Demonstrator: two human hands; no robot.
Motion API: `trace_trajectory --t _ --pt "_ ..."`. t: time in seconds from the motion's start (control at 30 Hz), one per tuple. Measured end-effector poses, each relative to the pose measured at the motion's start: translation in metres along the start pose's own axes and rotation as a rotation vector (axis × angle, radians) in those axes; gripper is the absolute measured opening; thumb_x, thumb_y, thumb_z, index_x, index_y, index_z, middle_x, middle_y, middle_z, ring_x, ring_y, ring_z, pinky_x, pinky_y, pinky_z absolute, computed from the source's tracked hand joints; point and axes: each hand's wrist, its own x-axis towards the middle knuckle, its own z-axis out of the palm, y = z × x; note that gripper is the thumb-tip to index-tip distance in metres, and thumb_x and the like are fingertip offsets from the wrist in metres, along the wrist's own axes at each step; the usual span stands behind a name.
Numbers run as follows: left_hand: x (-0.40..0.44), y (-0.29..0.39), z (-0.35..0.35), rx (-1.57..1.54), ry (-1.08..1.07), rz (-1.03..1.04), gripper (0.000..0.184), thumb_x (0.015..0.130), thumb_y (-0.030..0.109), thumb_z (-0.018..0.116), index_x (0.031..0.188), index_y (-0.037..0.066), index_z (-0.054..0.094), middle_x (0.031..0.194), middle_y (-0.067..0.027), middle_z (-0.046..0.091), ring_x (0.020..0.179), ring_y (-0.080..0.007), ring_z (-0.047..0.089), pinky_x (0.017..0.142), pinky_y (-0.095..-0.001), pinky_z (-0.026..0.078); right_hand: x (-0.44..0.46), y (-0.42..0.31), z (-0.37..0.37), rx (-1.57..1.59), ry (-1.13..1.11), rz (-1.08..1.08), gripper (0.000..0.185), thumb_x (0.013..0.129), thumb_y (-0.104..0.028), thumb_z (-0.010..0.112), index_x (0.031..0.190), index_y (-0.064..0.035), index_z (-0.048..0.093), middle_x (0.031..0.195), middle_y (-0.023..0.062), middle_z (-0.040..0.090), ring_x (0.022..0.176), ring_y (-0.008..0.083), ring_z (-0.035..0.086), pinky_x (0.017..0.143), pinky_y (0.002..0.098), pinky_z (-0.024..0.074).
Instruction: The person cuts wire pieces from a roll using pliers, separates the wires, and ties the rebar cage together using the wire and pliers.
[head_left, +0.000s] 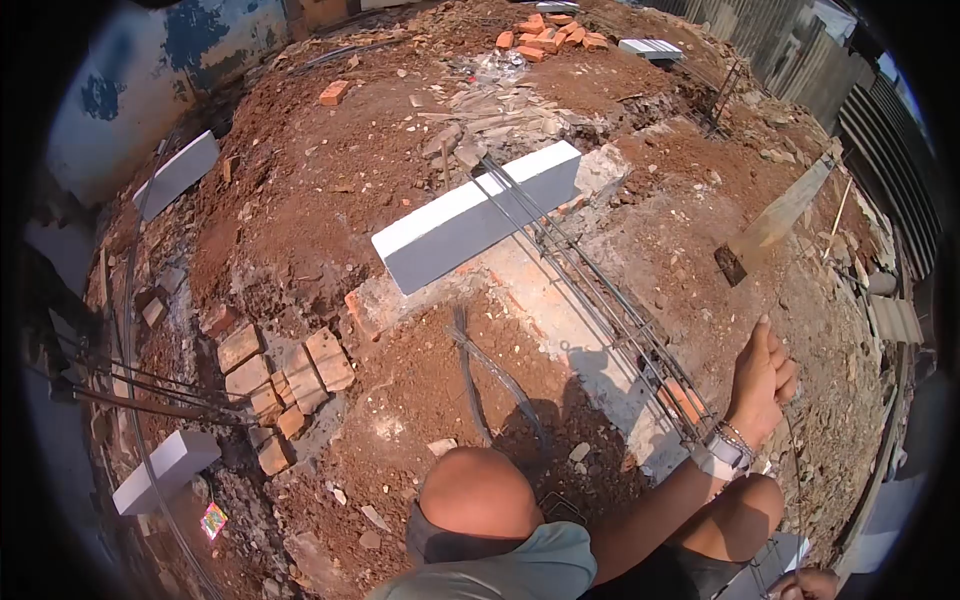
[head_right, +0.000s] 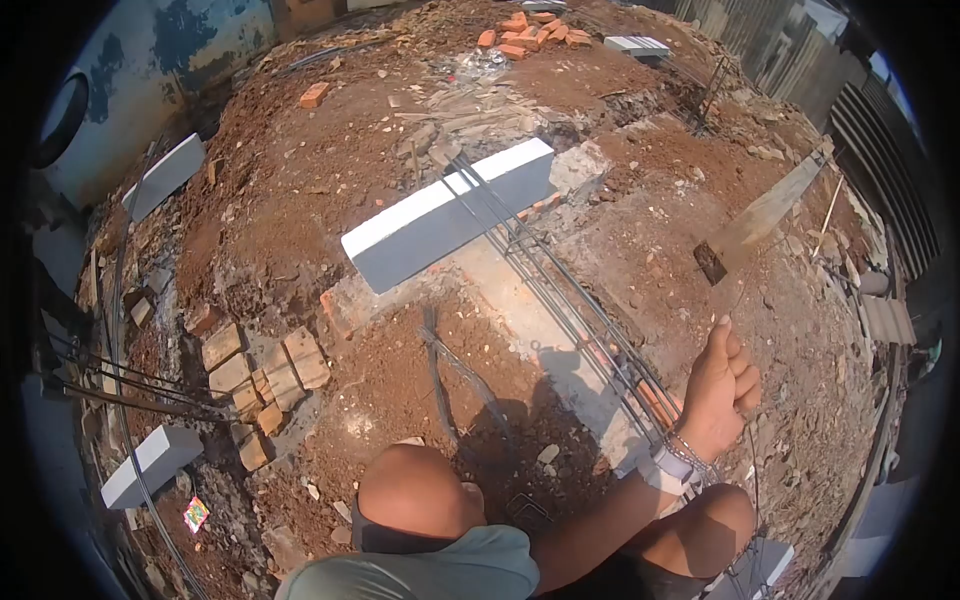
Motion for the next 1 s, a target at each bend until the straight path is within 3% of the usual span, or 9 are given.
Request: trace_trajectory --t 0.03,0.13,0.27,0.33,0.47,0.6,0.7,0.87,1.0 --pt "-0.017 0.007 0.016 -0.138 -0.046 -0.052 0.044 0.099 0.048 0.047 0.070 0.020 0.028 0.060 0.0063 0.017 0.046 -0.0077 0.017 0.044 -0.0256 0.017 -0.007 0.004 -0.011 0.098 0.203 0.012 0.023 0.101 -0.020 0.047 0.106 -0.0009 0.060 0.078 0.0120 0.053 0.061 0.0155 0.053 0.059 0.0323 0.0412" --pt "-0.052 -0.008 0.033 -0.177 -0.123 -0.079 0.045 0.097 0.047 0.052 0.069 0.021 0.028 0.061 0.0059 0.017 0.050 -0.0084 0.015 0.045 -0.0266 0.015 0.028 -0.015 -0.035 -0.164 0.374 0.031 0.023 0.100 -0.020 0.048 0.105 -0.0003 0.061 0.078 0.0120 0.055 0.062 0.0164 0.055 0.060 0.0331 0.0434" --pt "-0.069 -0.002 0.054 -0.170 -0.161 -0.006 0.046 0.098 0.045 0.051 0.068 0.020 0.027 0.060 0.0059 0.017 0.048 -0.0085 0.015 0.043 -0.0263 0.014 0.051 0.037 -0.010 -0.918 -0.110 0.064 0.024 0.100 -0.019 0.049 0.104 0.0005 0.061 0.079 0.0120 0.059 0.063 0.0176 0.058 0.061 0.0342 0.0462" --pt "-0.044 0.009 0.037 -0.123 -0.150 0.132 0.044 0.096 0.043 0.054 0.069 0.020 0.029 0.062 0.0057 0.017 0.050 -0.0086 0.016 0.045 -0.0265 0.015 0.032 0.011 0.029 -0.715 -0.493 0.002 0.024 0.100 -0.019 0.049 0.104 0.0010 0.061 0.080 0.0120 0.060 0.063 0.0183 0.060 0.062 0.0347 0.0476" --pt "-0.035 -0.012 0.032 -0.135 -0.047 0.059 0.042 0.096 0.042 0.054 0.069 0.020 0.031 0.061 0.0052 0.018 0.050 -0.0083 0.017 0.045 -0.0263 0.015 0.033 -0.048 -0.014 -0.257 -0.143 0.008 0.024 0.100 -0.019 0.050 0.102 0.0018 0.062 0.081 0.0120 0.064 0.065 0.0195 0.063 0.063 0.0357 0.0504" --pt "-0.055 -0.018 0.033 -0.178 -0.041 -0.034 0.042 0.096 0.042 0.052 0.069 0.020 0.030 0.061 0.0052 0.019 0.049 -0.0088 0.017 0.044 -0.0265 0.015 0.038 0.027 -0.011 -1.055 -0.305 0.186 0.025 0.099 -0.019 0.051 0.101 0.0027 0.063 0.081 0.0120 0.067 0.066 0.0207 0.066 0.064 0.0368 0.0533" --pt "-0.032 -0.018 0.022 -0.100 0.013 0.088 0.044 0.097 0.042 0.050 0.068 0.019 0.028 0.060 0.0045 0.017 0.049 -0.0095 0.016 0.044 -0.0271 0.015 0.035 -0.037 0.028 -0.354 -0.598 -0.106 0.029 0.102 -0.022 0.048 0.106 0.0028 0.063 0.085 0.0131 0.069 0.072 0.0220 0.067 0.066 0.0385 0.0529" --pt "-0.070 -0.044 0.034 -0.143 -0.086 -0.073 0.046 0.099 0.042 0.048 0.067 0.018 0.024 0.059 0.0047 0.016 0.048 -0.0094 0.015 0.044 -0.0268 0.016 0.027 0.052 -0.020 -1.010 -0.317 0.140 0.029 0.101 -0.019 0.047 0.098 0.0026 0.066 0.075 0.0102 0.069 0.062 0.0224 0.063 0.057 0.0371 0.0499" --pt "-0.024 -0.021 0.016 -0.138 -0.005 0.097 0.046 0.098 0.042 0.049 0.067 0.019 0.025 0.061 0.0051 0.016 0.049 -0.0093 0.016 0.044 -0.0267 0.016 0.047 -0.060 -0.018 -0.336 -0.436 0.098 0.032 0.102 -0.016 0.044 0.086 0.0039 0.063 0.063 0.0137 0.063 0.049 0.0194 0.054 0.049 0.0363 0.0451"
